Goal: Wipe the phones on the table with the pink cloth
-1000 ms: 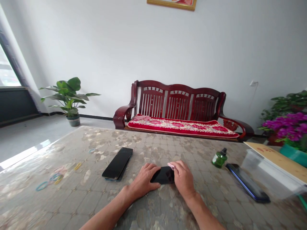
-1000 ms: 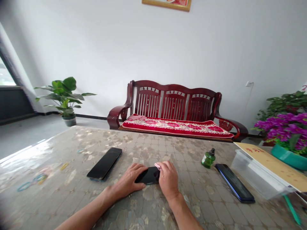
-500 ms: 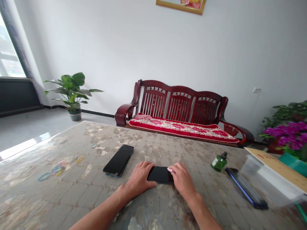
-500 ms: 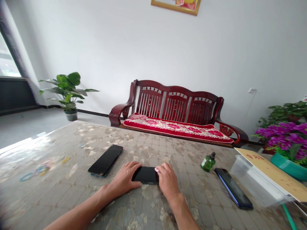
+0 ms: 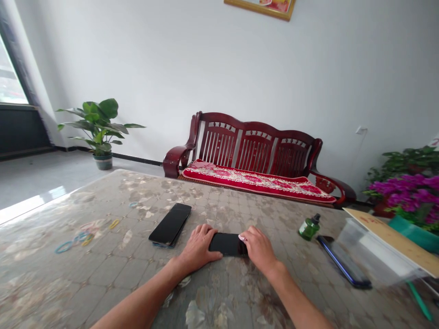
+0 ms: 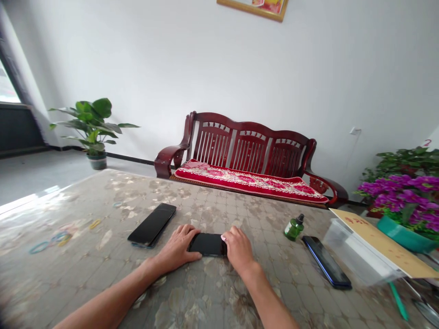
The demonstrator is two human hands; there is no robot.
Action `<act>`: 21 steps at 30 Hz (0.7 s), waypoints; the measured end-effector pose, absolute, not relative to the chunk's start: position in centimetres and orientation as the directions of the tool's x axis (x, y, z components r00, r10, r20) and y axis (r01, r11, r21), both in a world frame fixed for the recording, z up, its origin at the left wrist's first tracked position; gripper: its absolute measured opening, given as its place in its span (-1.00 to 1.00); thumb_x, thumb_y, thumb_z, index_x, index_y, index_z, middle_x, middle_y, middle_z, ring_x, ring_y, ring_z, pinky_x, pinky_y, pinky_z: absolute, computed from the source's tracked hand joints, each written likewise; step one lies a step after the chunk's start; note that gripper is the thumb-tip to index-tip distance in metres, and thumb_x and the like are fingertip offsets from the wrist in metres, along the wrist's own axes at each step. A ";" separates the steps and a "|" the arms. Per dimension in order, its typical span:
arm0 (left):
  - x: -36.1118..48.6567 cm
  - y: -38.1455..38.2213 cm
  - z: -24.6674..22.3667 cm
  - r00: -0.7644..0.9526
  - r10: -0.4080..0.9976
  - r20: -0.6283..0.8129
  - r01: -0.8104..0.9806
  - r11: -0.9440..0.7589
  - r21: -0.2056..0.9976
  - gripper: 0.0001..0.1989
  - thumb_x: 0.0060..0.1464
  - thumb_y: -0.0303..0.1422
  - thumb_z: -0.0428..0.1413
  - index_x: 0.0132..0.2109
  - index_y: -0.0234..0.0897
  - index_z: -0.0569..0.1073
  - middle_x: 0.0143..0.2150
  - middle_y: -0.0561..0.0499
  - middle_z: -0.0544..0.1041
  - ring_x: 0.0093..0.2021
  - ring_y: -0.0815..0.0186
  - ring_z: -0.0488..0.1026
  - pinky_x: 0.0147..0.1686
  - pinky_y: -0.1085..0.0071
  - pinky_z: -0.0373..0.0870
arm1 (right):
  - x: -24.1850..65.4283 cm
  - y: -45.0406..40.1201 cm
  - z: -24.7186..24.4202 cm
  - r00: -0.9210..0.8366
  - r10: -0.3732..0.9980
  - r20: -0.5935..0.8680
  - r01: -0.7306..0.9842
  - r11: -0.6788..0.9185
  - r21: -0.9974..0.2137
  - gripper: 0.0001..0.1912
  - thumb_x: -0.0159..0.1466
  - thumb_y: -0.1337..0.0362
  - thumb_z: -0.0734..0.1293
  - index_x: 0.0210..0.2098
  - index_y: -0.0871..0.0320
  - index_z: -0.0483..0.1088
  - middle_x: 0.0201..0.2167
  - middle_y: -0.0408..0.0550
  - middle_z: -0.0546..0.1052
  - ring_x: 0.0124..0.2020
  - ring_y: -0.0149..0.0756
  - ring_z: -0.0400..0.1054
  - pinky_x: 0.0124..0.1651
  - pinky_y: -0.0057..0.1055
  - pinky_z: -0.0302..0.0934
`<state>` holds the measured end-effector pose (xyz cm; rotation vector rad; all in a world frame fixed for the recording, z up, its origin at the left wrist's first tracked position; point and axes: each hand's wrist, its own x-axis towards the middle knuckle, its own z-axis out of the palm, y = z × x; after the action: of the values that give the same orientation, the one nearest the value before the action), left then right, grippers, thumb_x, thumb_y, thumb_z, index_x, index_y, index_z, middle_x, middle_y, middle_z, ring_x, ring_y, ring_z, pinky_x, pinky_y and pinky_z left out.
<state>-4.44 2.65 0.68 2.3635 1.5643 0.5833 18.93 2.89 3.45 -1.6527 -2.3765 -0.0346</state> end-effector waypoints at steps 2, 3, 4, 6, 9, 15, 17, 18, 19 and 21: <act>-4.4 2.7 0.7 0.345 0.919 0.193 0.820 -0.395 0.414 -0.41 -0.09 -0.11 0.26 0.10 -0.19 0.41 0.07 -0.12 0.38 0.07 0.03 0.29 0.10 0.21 0.22 | 19.0 2.0 3.6 -0.350 0.916 0.196 0.921 0.375 -0.107 -0.71 0.37 0.39 0.15 -0.23 0.07 0.50 -0.25 -0.07 0.48 -0.14 -0.30 0.35 -0.12 -0.46 0.11; -4.4 2.7 0.7 0.343 0.919 0.196 0.820 -0.395 0.415 -0.42 -0.09 -0.11 0.25 0.09 -0.19 0.41 0.07 -0.12 0.38 0.07 0.03 0.29 0.10 0.21 0.22 | 19.1 1.4 3.5 -0.368 0.909 0.194 0.914 0.392 -0.101 -0.71 0.37 0.39 0.15 -0.23 0.06 0.50 -0.25 -0.08 0.48 -0.15 -0.30 0.35 -0.13 -0.45 0.11; -4.4 2.7 0.6 0.342 0.918 0.199 0.819 -0.395 0.417 -0.42 -0.09 -0.11 0.25 0.09 -0.18 0.41 0.07 -0.12 0.38 0.07 0.03 0.29 0.10 0.20 0.22 | 19.1 0.7 3.5 -0.389 0.900 0.199 0.906 0.412 -0.092 -0.71 0.37 0.39 0.15 -0.22 0.06 0.50 -0.26 -0.08 0.47 -0.16 -0.30 0.35 -0.13 -0.45 0.12; -4.5 2.7 0.6 0.339 0.918 0.206 0.814 -0.396 0.424 -0.41 -0.09 -0.12 0.25 0.10 -0.17 0.40 0.08 -0.12 0.38 0.08 0.02 0.28 0.10 0.19 0.22 | 19.3 -0.5 3.2 -0.423 0.878 0.222 0.891 0.448 -0.075 -0.70 0.37 0.41 0.14 -0.19 0.05 0.48 -0.26 -0.09 0.47 -0.17 -0.29 0.34 -0.13 -0.43 0.12; -4.5 2.7 0.5 0.344 0.915 0.212 0.804 -0.403 0.437 -0.40 -0.11 -0.12 0.27 0.09 -0.20 0.40 0.08 -0.13 0.37 0.08 0.00 0.28 0.10 0.18 0.22 | 19.6 -0.9 2.9 -0.429 0.865 0.262 0.887 0.458 -0.061 -0.69 0.36 0.44 0.13 -0.17 0.05 0.47 -0.25 -0.08 0.46 -0.18 -0.28 0.34 -0.13 -0.41 0.14; -4.5 2.7 0.4 0.345 0.913 0.219 0.799 -0.408 0.443 -0.43 -0.10 -0.12 0.27 0.07 -0.17 0.41 0.07 -0.11 0.38 0.07 0.01 0.29 0.09 0.19 0.22 | 19.4 2.8 2.9 -0.345 0.891 0.296 0.922 0.381 -0.072 -0.67 0.34 0.46 0.13 -0.22 0.07 0.50 -0.26 -0.05 0.49 -0.16 -0.26 0.35 -0.11 -0.41 0.16; -4.5 2.7 0.4 0.347 0.912 0.221 0.796 -0.411 0.444 -0.43 -0.10 -0.12 0.27 0.07 -0.17 0.41 0.07 -0.11 0.38 0.07 0.02 0.29 0.09 0.20 0.22 | 19.1 3.2 2.9 -0.316 0.901 0.296 0.934 0.351 -0.072 -0.67 0.34 0.46 0.13 -0.23 0.09 0.50 -0.27 -0.04 0.49 -0.16 -0.25 0.35 -0.11 -0.41 0.15; -4.5 2.7 0.4 0.348 0.911 0.221 0.796 -0.412 0.444 -0.43 -0.10 -0.12 0.27 0.07 -0.17 0.41 0.06 -0.11 0.38 0.07 0.02 0.29 0.09 0.20 0.22 | 19.0 3.1 2.9 -0.311 0.904 0.293 0.936 0.344 -0.068 -0.68 0.35 0.45 0.13 -0.23 0.10 0.50 -0.27 -0.03 0.49 -0.16 -0.25 0.35 -0.12 -0.41 0.15; -4.5 2.7 0.4 0.348 0.911 0.221 0.795 -0.412 0.445 -0.43 -0.10 -0.12 0.27 0.07 -0.18 0.41 0.06 -0.11 0.38 0.07 0.02 0.29 0.09 0.20 0.22 | 18.9 2.7 2.8 -0.314 0.904 0.290 0.936 0.345 -0.063 -0.68 0.36 0.44 0.13 -0.23 0.10 0.50 -0.27 -0.04 0.48 -0.17 -0.25 0.35 -0.12 -0.41 0.14; -4.5 2.7 0.4 0.344 0.912 0.222 0.797 -0.409 0.444 -0.42 -0.10 -0.12 0.28 0.08 -0.19 0.41 0.06 -0.12 0.38 0.07 0.02 0.29 0.09 0.19 0.23 | 18.7 1.5 2.6 -0.340 0.895 0.289 0.926 0.372 -0.062 -0.70 0.37 0.43 0.13 -0.21 0.10 0.49 -0.27 -0.06 0.48 -0.19 -0.27 0.35 -0.13 -0.42 0.13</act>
<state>-4.46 2.69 0.40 2.3522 1.5337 0.6445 18.68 1.45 2.62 -1.6126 -2.3612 -0.1640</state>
